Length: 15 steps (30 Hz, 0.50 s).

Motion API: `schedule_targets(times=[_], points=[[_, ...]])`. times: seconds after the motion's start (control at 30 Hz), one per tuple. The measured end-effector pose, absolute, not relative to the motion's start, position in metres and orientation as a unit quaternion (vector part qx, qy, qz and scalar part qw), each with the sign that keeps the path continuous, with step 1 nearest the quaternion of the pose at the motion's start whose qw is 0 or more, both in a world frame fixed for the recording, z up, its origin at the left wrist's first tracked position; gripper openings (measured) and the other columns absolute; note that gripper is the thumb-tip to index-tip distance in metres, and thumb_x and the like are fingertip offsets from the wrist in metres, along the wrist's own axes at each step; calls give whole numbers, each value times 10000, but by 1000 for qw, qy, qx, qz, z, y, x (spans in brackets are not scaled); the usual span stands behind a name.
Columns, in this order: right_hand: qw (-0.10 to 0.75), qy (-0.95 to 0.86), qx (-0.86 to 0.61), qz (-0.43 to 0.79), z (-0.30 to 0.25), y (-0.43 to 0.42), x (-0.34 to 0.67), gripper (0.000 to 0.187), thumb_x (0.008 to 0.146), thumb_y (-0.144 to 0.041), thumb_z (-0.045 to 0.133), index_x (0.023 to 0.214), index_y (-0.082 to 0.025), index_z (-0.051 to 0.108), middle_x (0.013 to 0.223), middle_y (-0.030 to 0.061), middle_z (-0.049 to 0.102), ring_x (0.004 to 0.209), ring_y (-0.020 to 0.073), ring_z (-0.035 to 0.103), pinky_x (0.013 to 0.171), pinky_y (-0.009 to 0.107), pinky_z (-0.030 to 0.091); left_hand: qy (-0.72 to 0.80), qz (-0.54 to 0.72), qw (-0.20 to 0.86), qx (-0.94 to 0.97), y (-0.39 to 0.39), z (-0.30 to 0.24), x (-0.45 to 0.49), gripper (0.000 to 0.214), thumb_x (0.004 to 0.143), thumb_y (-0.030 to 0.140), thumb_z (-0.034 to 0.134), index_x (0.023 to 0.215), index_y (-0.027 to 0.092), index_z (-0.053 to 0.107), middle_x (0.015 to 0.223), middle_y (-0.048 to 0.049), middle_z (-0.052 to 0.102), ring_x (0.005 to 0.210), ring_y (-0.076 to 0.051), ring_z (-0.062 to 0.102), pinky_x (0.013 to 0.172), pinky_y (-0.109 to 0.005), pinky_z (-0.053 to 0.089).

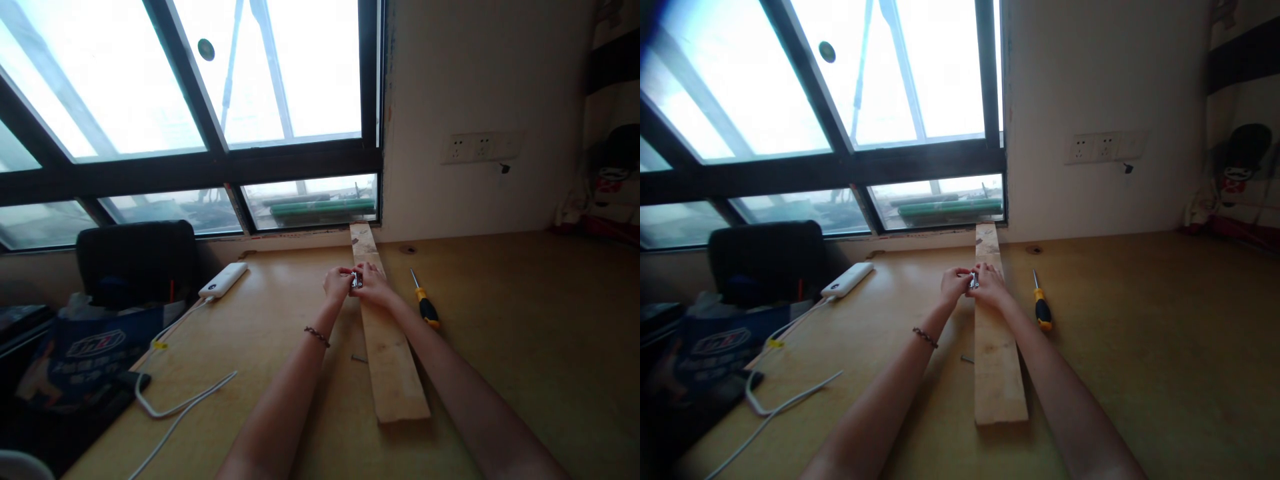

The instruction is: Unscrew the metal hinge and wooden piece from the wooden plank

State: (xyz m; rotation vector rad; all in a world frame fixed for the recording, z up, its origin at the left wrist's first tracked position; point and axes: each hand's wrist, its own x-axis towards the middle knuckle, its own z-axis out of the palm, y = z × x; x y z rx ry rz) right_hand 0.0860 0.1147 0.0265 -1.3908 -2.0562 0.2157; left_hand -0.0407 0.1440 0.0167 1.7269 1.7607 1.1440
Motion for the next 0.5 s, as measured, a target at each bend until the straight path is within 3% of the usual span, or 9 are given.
schedule_targets(times=[0.3, 0.5], points=[[315, -785, -527, 81, 26, 114, 86, 674, 522, -373, 726, 1127, -218, 471, 1123, 63, 499, 1055, 236, 439, 874, 376, 336, 601, 409, 281, 626, 151, 18, -48, 260, 593, 253, 640, 816, 127, 681, 675, -55, 670, 615, -151, 607, 510, -206, 413], [313, -785, -529, 77, 27, 114, 85, 653, 533, -370, 714, 1118, -212, 472, 1126, 67, 504, 1060, 240, 431, 881, 382, 328, 579, 421, 296, 633, 153, 14, -50, 229, 588, 240, 647, 782, 124, 683, 681, -48, 670, 609, -136, 601, 510, -195, 415]])
